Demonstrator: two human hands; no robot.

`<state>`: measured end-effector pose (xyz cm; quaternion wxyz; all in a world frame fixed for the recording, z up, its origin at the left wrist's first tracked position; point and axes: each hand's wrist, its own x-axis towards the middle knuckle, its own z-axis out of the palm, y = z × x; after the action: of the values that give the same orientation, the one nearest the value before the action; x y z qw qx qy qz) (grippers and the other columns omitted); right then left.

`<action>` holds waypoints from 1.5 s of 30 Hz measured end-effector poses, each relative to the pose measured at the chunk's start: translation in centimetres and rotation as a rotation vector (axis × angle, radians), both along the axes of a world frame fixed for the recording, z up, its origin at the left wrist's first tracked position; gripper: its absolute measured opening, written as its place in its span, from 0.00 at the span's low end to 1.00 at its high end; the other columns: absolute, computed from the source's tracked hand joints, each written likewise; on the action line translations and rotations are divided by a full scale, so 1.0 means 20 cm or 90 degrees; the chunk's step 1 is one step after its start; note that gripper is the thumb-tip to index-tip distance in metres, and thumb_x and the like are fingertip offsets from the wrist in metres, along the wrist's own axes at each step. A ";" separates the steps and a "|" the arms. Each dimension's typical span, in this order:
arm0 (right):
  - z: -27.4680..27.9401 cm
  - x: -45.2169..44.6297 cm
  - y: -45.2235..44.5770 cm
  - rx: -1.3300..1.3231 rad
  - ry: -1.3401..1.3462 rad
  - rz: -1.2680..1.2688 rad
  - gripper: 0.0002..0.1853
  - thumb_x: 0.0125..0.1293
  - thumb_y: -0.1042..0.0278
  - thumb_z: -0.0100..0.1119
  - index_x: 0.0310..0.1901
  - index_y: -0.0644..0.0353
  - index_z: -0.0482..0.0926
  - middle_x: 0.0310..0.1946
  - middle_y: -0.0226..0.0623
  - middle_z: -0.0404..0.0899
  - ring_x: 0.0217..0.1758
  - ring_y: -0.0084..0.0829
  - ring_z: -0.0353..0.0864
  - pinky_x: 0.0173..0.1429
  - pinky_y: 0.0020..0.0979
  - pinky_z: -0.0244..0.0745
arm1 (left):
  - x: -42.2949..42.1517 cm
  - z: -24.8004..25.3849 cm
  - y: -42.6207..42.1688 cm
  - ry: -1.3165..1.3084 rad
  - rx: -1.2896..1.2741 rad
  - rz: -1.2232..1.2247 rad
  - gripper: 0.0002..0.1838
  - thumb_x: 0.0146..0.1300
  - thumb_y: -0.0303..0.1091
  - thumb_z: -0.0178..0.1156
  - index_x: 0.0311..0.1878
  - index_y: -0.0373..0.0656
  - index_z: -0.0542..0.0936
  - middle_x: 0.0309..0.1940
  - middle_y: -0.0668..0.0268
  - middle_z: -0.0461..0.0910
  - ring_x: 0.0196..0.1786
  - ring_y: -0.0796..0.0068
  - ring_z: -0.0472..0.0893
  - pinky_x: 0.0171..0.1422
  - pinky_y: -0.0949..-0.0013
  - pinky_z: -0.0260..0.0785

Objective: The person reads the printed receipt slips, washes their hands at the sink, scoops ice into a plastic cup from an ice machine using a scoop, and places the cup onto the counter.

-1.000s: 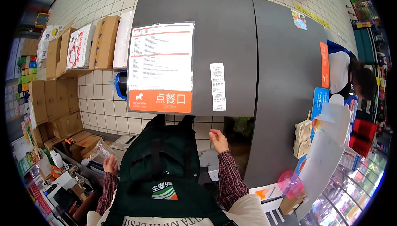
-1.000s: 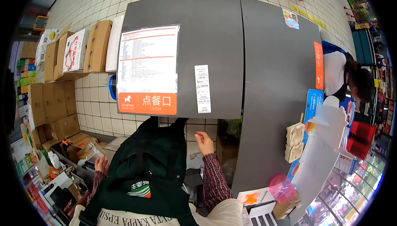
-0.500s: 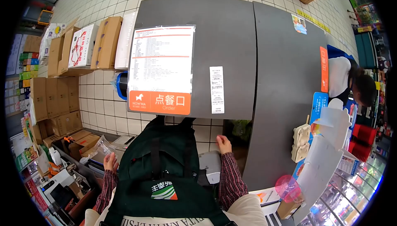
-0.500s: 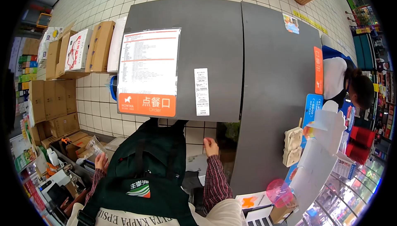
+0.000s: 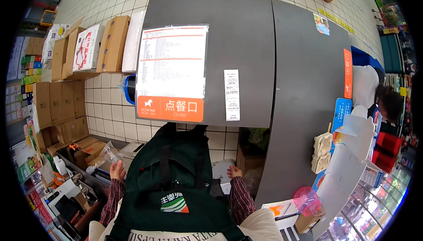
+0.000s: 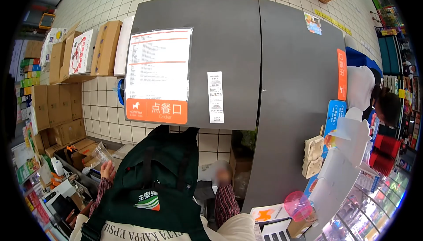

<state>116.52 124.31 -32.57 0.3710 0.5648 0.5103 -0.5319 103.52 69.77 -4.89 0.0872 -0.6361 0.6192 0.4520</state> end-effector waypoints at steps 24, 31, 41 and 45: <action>-0.06 -0.28 0.03 0.002 0.071 0.015 0.19 0.66 0.51 0.56 0.50 0.57 0.75 0.37 0.34 0.83 0.31 0.25 0.81 0.33 0.28 0.74 | 0.10 -0.01 0.01 -0.003 -0.002 0.009 0.34 0.53 0.46 0.71 0.60 0.52 0.66 0.51 0.71 0.78 0.53 0.71 0.75 0.46 0.66 0.66; -0.04 -0.24 0.01 0.019 0.110 -0.031 0.19 0.67 0.51 0.56 0.51 0.57 0.75 0.37 0.35 0.83 0.32 0.25 0.81 0.34 0.29 0.75 | 0.01 -0.06 -0.05 0.020 -0.004 -0.062 0.34 0.51 0.44 0.73 0.59 0.51 0.67 0.49 0.68 0.78 0.53 0.70 0.75 0.45 0.66 0.66; 0.32 -0.33 -0.31 0.034 0.157 -0.184 0.19 0.68 0.50 0.53 0.52 0.55 0.75 0.40 0.35 0.82 0.36 0.26 0.81 0.37 0.28 0.75 | -0.14 -0.28 -0.48 0.036 -0.127 -0.294 0.34 0.46 0.37 0.76 0.54 0.37 0.70 0.39 0.57 0.81 0.38 0.71 0.81 0.42 0.71 0.74; 0.33 -0.07 -0.53 0.065 0.149 -0.264 0.19 0.68 0.50 0.54 0.52 0.55 0.75 0.39 0.34 0.82 0.35 0.26 0.81 0.35 0.29 0.75 | -0.34 -0.40 -0.69 0.030 -0.072 -0.360 0.31 0.49 0.33 0.74 0.54 0.38 0.69 0.37 0.55 0.81 0.35 0.70 0.81 0.39 0.70 0.75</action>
<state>115.22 113.61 -25.89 0.1636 0.6100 0.4490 -0.6321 96.69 56.04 -12.83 0.1597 -0.4318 0.7980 0.3889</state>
